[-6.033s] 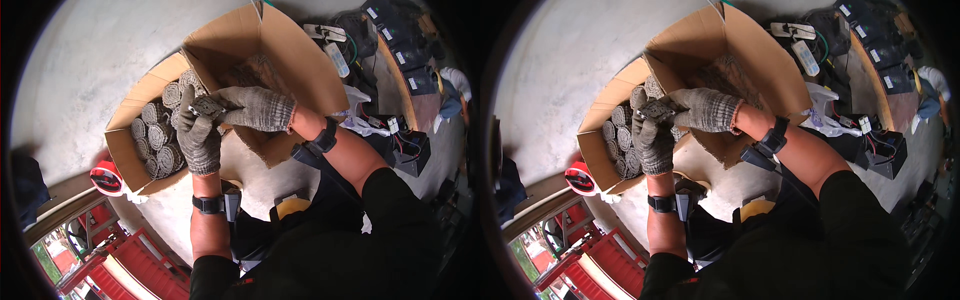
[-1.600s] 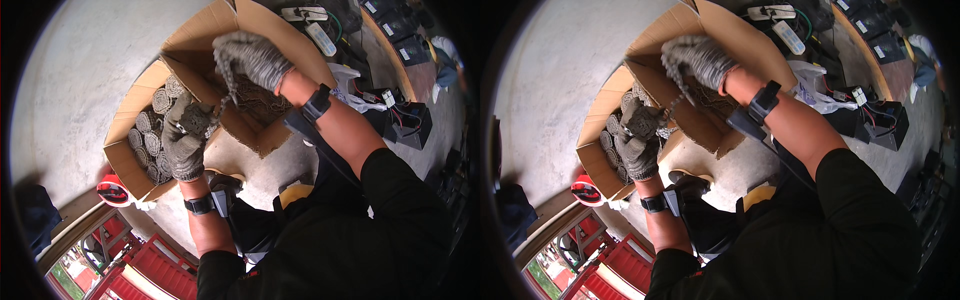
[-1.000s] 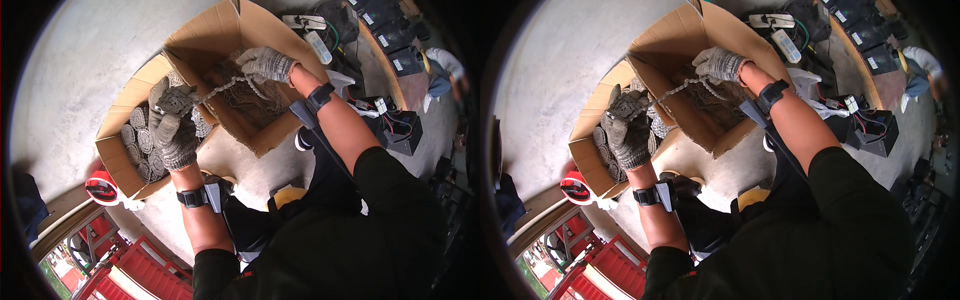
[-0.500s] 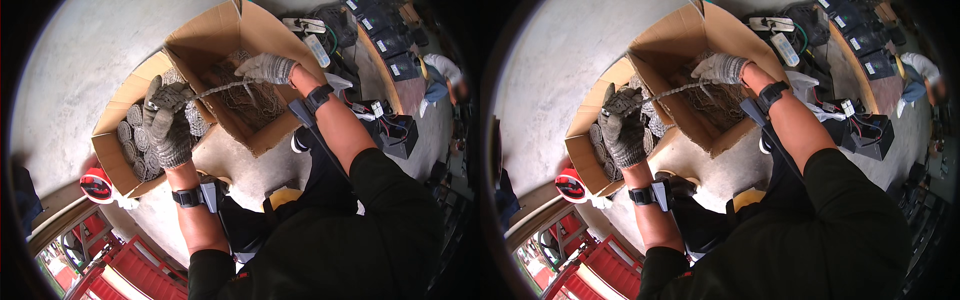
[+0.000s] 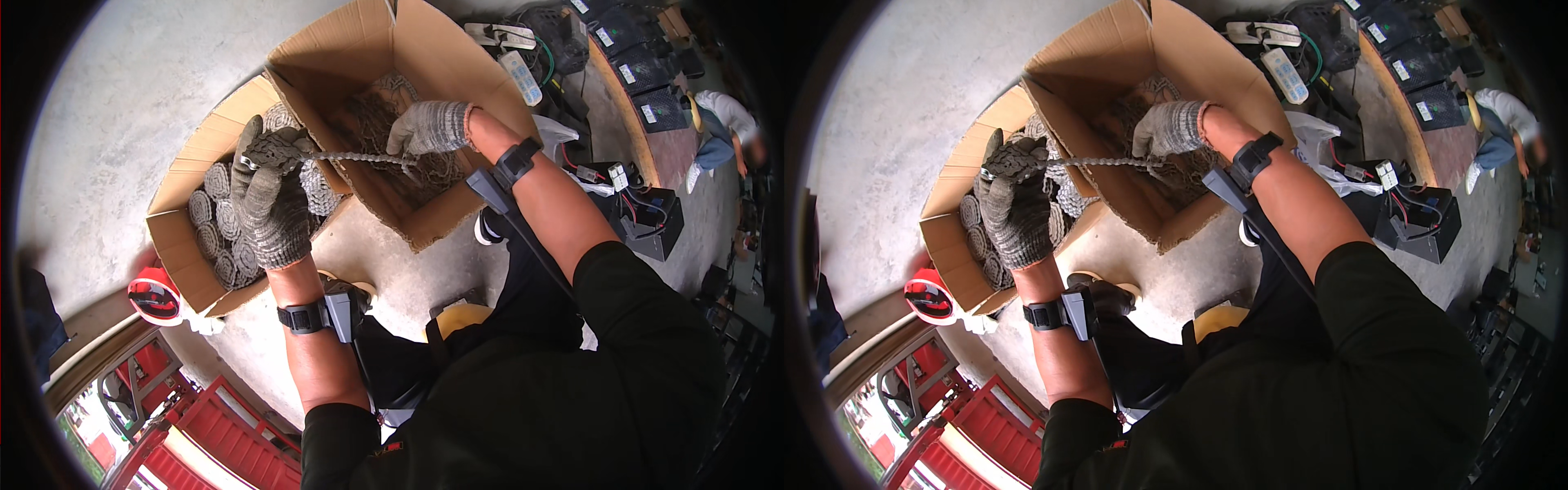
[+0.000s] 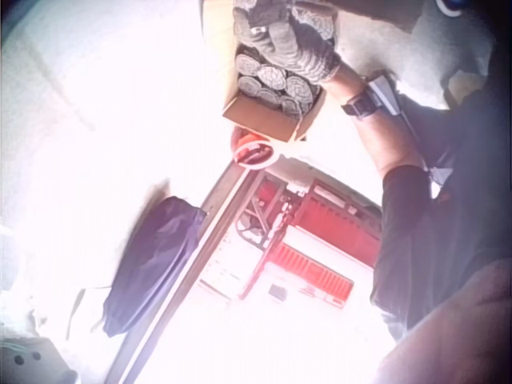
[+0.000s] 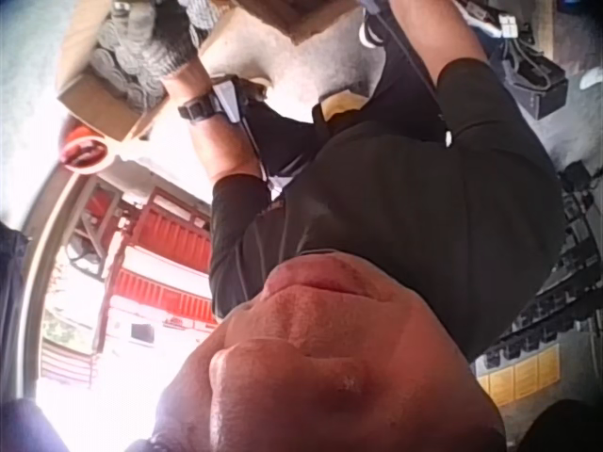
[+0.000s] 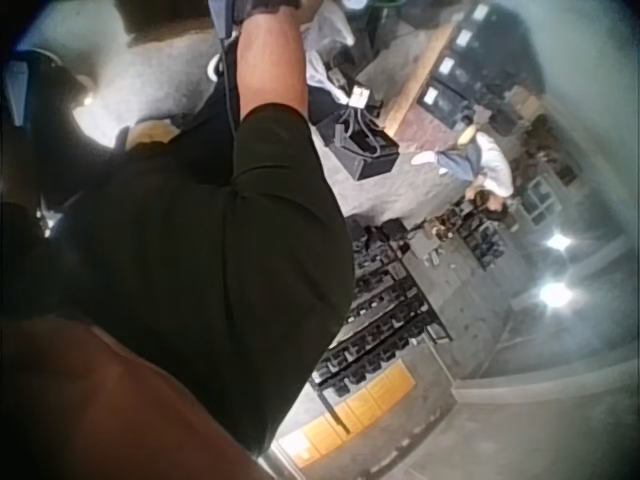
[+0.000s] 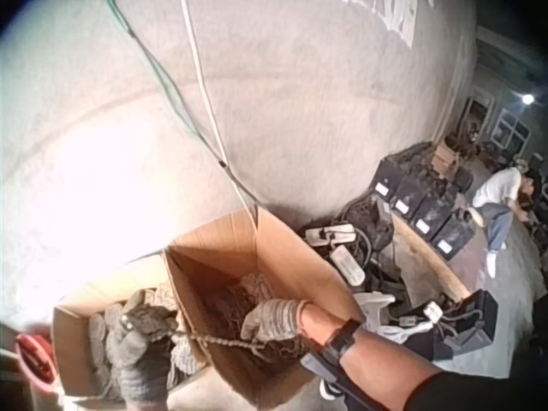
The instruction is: Inspecting and unrolling motorcycle drive chains.
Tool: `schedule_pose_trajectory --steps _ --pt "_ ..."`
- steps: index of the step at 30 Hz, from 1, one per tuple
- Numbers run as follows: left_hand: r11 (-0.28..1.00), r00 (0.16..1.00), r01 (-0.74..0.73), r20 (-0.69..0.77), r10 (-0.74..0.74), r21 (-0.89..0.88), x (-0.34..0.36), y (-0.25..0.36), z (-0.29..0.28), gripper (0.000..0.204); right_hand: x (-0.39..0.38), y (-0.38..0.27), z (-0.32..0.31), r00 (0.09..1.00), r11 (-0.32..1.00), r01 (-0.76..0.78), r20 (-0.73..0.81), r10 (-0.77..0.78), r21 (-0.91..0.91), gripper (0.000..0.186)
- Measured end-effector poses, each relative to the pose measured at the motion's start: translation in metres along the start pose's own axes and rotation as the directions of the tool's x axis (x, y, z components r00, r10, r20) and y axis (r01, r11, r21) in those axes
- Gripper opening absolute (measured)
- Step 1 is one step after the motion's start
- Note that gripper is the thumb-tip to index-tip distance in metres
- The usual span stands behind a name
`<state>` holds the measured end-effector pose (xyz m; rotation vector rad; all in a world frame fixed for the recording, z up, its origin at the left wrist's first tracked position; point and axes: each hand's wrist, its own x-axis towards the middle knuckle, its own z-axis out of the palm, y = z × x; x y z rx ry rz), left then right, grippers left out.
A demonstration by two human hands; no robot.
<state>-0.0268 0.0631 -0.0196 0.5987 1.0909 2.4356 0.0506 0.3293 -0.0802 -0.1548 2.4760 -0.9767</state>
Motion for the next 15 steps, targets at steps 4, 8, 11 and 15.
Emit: schedule_pose_trajectory --steps 4,8,11,15 --pt "1.000 1.000 0.002 -0.005 -0.003 -0.007 -0.002 0.003 0.000 0.079 0.003 -0.011 0.003 0.997 1.000 -0.019 0.074 0.020 -0.024 0.029" --pt "1.000 1.000 0.006 -0.027 -0.006 0.010 -0.002 0.004 0.000 0.078 0.000 -0.019 0.001 0.989 0.998 -0.009 0.143 0.018 -0.066 0.028" --pt "0.998 0.999 0.034 0.014 -0.034 0.050 0.000 0.005 -0.002 0.078 0.004 -0.015 0.003 0.977 0.973 0.013 0.209 0.037 -0.231 0.027" --pt "0.999 1.000 0.021 -0.013 -0.020 0.041 0.000 0.004 -0.013 0.076 -0.002 0.000 0.000 1.000 0.989 -0.005 -0.003 0.004 -0.146 0.022"
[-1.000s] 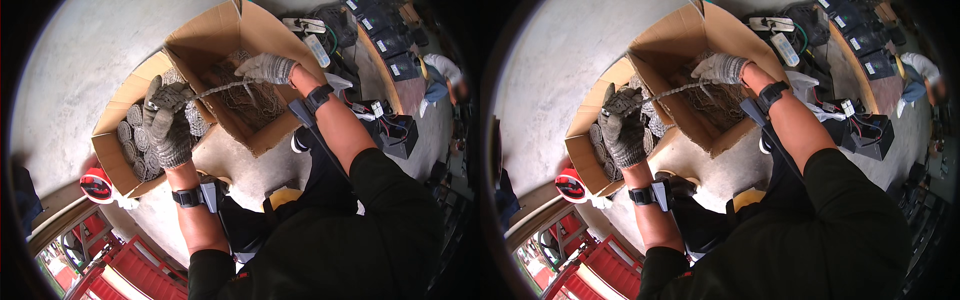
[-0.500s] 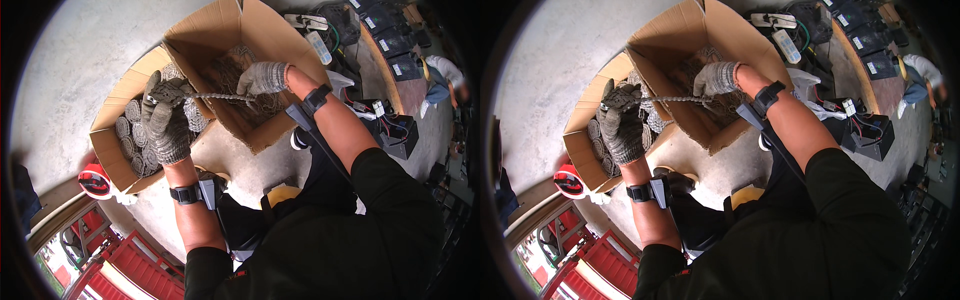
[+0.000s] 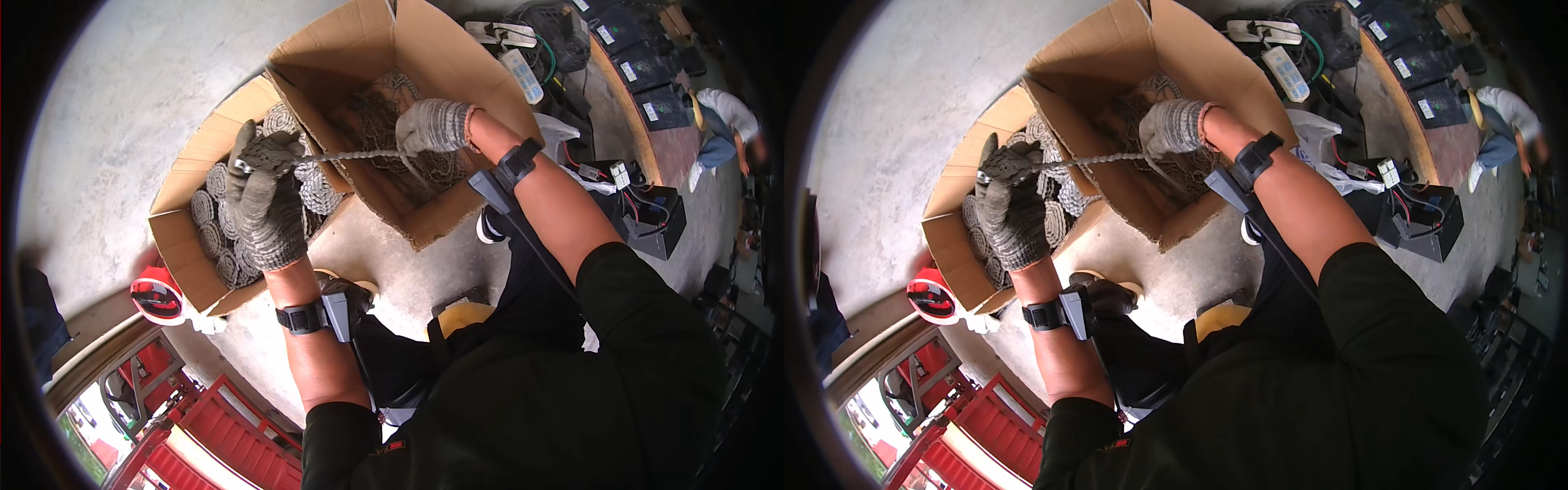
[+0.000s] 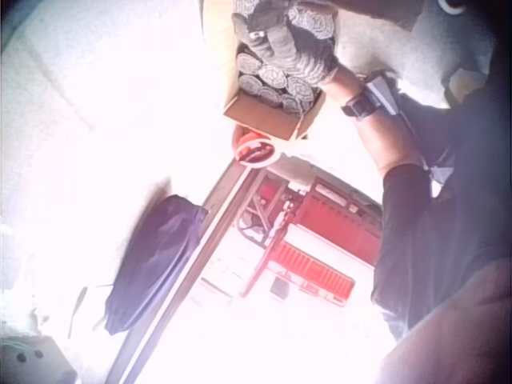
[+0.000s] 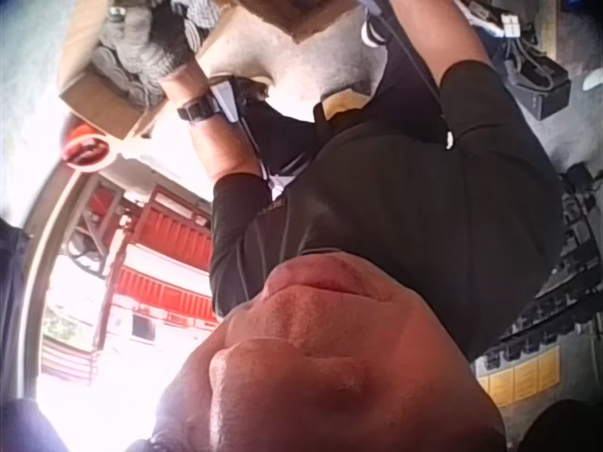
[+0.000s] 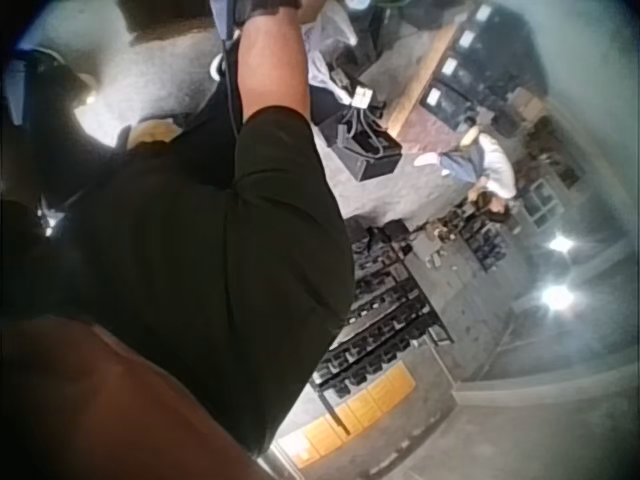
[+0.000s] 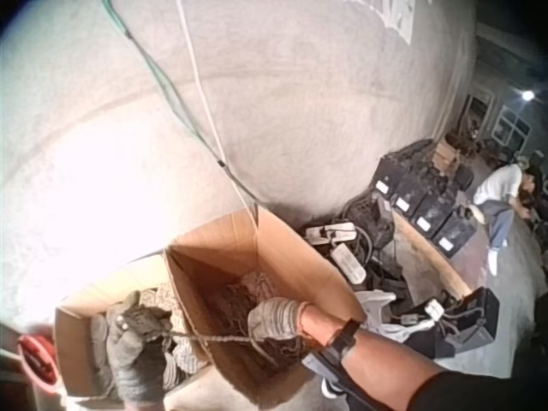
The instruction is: Inspecting and unrolling motorcycle drive chains.
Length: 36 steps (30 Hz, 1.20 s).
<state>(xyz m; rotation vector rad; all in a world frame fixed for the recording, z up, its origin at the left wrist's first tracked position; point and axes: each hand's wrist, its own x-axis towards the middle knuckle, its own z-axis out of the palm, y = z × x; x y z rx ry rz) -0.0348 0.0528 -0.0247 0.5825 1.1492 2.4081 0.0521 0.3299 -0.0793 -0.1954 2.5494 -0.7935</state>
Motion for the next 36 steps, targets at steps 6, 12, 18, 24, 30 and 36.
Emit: schedule_pose_trajectory --steps 6,12,18,24,30,36 --pt "0.994 0.988 -0.085 -0.132 0.076 -0.064 -0.007 0.015 -0.013 0.068 0.001 0.011 -0.011 0.894 0.511 -0.019 -0.215 0.394 0.859 0.028" --pt "0.992 0.987 -0.100 -0.133 0.090 -0.071 -0.007 0.013 -0.021 0.066 0.004 0.008 -0.004 0.819 0.314 0.191 -0.327 0.471 0.930 0.029" --pt "0.997 0.992 -0.078 -0.100 0.075 -0.027 -0.003 0.010 -0.004 0.069 0.010 0.036 0.013 0.816 0.985 -0.139 -0.576 0.055 -0.102 0.024" --pt "0.995 0.991 -0.102 -0.083 0.102 0.003 -0.008 0.016 -0.006 0.071 0.000 0.036 -0.006 0.743 0.369 -0.037 -0.221 0.632 0.929 0.016" --pt "0.995 0.992 -0.093 -0.094 0.089 -0.032 -0.011 0.017 -0.001 0.070 0.003 0.063 0.000 0.756 0.248 0.108 -0.242 0.608 0.963 0.013" --pt "0.995 0.991 -0.088 -0.108 0.083 -0.040 -0.011 0.017 -0.002 0.068 0.001 0.070 0.010 0.633 0.921 0.015 -0.717 0.293 0.390 0.019"
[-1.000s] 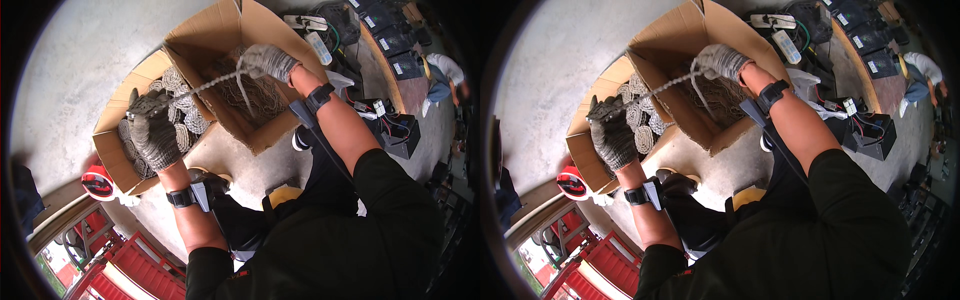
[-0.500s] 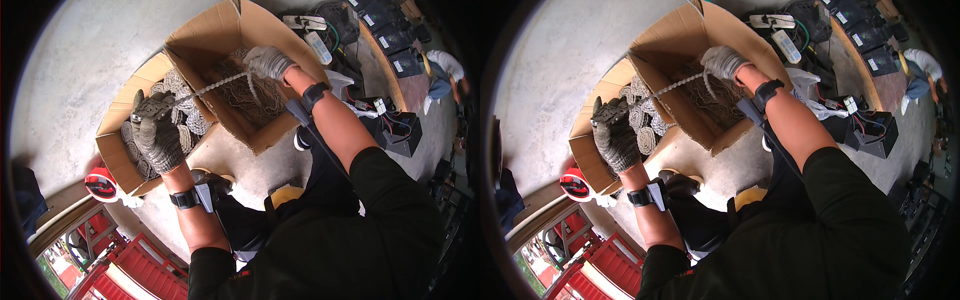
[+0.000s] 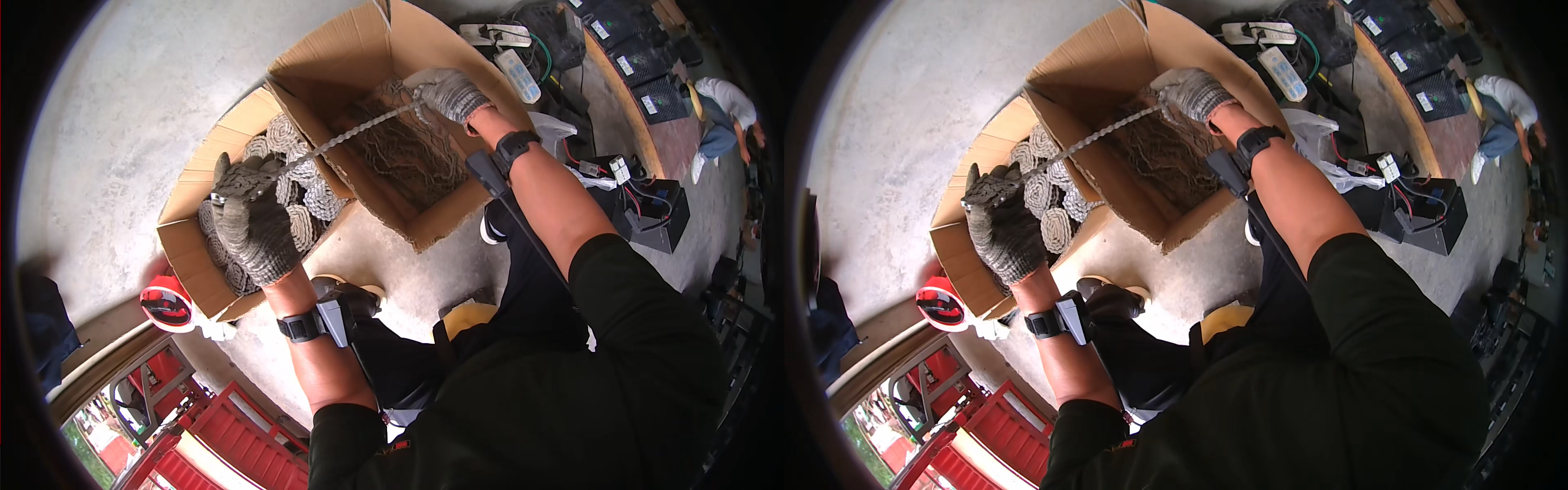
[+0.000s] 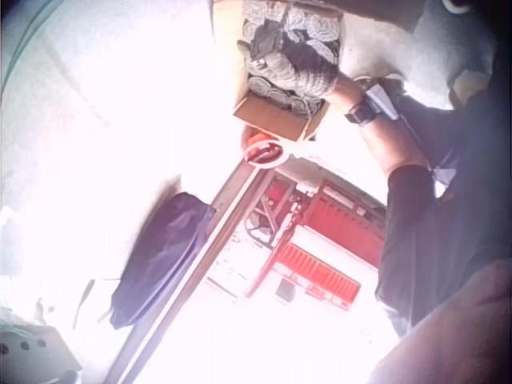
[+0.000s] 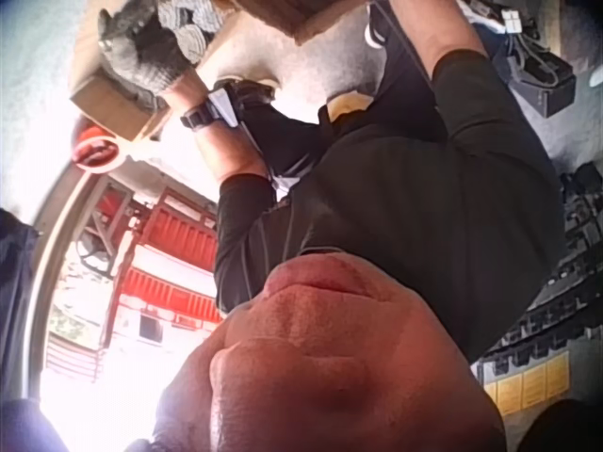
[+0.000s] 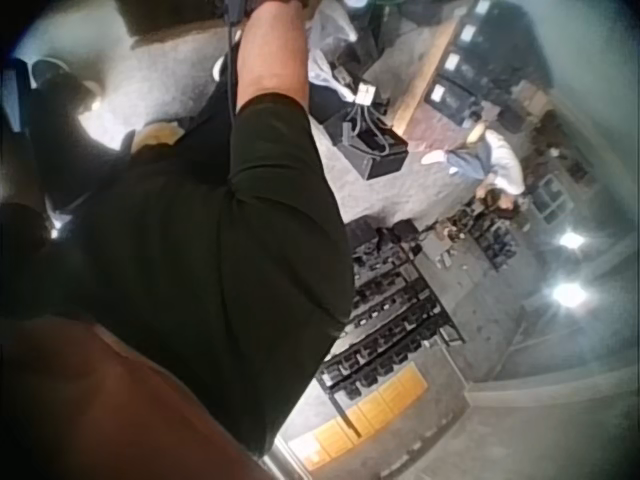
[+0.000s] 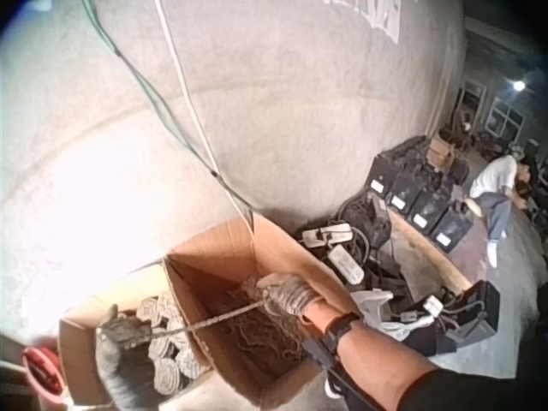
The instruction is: Inspecting and unrolling motorcycle drive chains.
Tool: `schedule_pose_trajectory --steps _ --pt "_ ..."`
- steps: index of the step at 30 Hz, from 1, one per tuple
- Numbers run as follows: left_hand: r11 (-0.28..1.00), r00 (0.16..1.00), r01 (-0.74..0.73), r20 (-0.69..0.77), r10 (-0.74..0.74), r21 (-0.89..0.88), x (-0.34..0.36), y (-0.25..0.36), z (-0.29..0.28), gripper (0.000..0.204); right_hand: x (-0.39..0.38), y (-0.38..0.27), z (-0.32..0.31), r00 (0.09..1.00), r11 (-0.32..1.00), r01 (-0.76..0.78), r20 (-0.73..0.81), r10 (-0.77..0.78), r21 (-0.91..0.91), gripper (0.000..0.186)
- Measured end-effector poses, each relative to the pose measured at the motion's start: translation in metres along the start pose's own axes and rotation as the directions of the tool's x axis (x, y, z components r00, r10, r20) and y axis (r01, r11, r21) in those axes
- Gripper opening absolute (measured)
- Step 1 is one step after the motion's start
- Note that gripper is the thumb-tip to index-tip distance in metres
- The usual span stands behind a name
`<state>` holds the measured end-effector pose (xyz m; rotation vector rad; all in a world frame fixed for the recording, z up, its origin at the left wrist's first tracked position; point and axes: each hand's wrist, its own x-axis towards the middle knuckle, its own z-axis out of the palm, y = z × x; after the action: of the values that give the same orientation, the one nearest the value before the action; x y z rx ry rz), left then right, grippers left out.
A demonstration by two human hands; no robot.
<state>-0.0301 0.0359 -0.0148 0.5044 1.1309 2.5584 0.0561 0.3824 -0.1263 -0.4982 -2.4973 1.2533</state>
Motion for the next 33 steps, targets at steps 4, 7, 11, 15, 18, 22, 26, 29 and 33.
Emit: schedule_pose_trajectory --steps 4,7,11,15,18,22,26,29,33 --pt "1.000 0.998 0.008 -0.065 -0.008 -0.006 0.004 0.009 -0.022 0.065 -0.002 -0.016 -0.003 0.934 0.962 0.166 0.346 -0.083 -0.216 0.024" --pt "1.000 0.999 0.017 -0.049 -0.018 -0.019 0.003 0.005 -0.021 0.062 -0.001 -0.026 -0.011 0.883 0.932 0.189 0.468 -0.023 -0.309 0.026" --pt "1.000 1.000 0.011 -0.010 -0.011 0.004 0.003 0.009 -0.024 0.060 -0.003 -0.028 -0.013 0.912 0.933 0.148 0.411 0.000 -0.328 0.033" --pt "0.998 0.995 -0.062 -0.077 0.062 0.007 0.003 0.014 -0.025 0.075 -0.002 -0.031 -0.016 0.902 0.852 -0.392 0.325 0.283 0.347 0.030" --pt "0.997 0.995 -0.025 -0.093 0.019 -0.068 0.005 0.013 -0.023 0.062 0.001 -0.025 -0.016 0.725 0.418 -0.622 0.286 0.626 0.662 0.021" --pt "0.999 0.996 -0.036 -0.089 0.033 -0.036 0.002 0.011 -0.019 0.067 0.002 -0.014 -0.016 0.741 0.487 -0.611 0.234 0.629 0.624 0.019" --pt "1.000 0.989 -0.018 -0.145 0.018 -0.001 0.001 0.015 -0.017 0.065 0.002 -0.017 -0.020 0.730 0.505 -0.593 0.154 0.666 0.627 0.027" --pt "0.999 0.993 -0.052 -0.106 0.052 0.006 0.002 0.017 -0.019 0.063 0.002 -0.016 -0.019 0.737 0.498 -0.559 0.123 0.664 0.662 0.026" --pt "0.997 0.986 -0.078 -0.147 0.079 0.013 0.000 0.033 0.000 0.060 0.011 -0.004 -0.017 0.683 0.437 -0.601 0.146 0.715 0.670 0.014"
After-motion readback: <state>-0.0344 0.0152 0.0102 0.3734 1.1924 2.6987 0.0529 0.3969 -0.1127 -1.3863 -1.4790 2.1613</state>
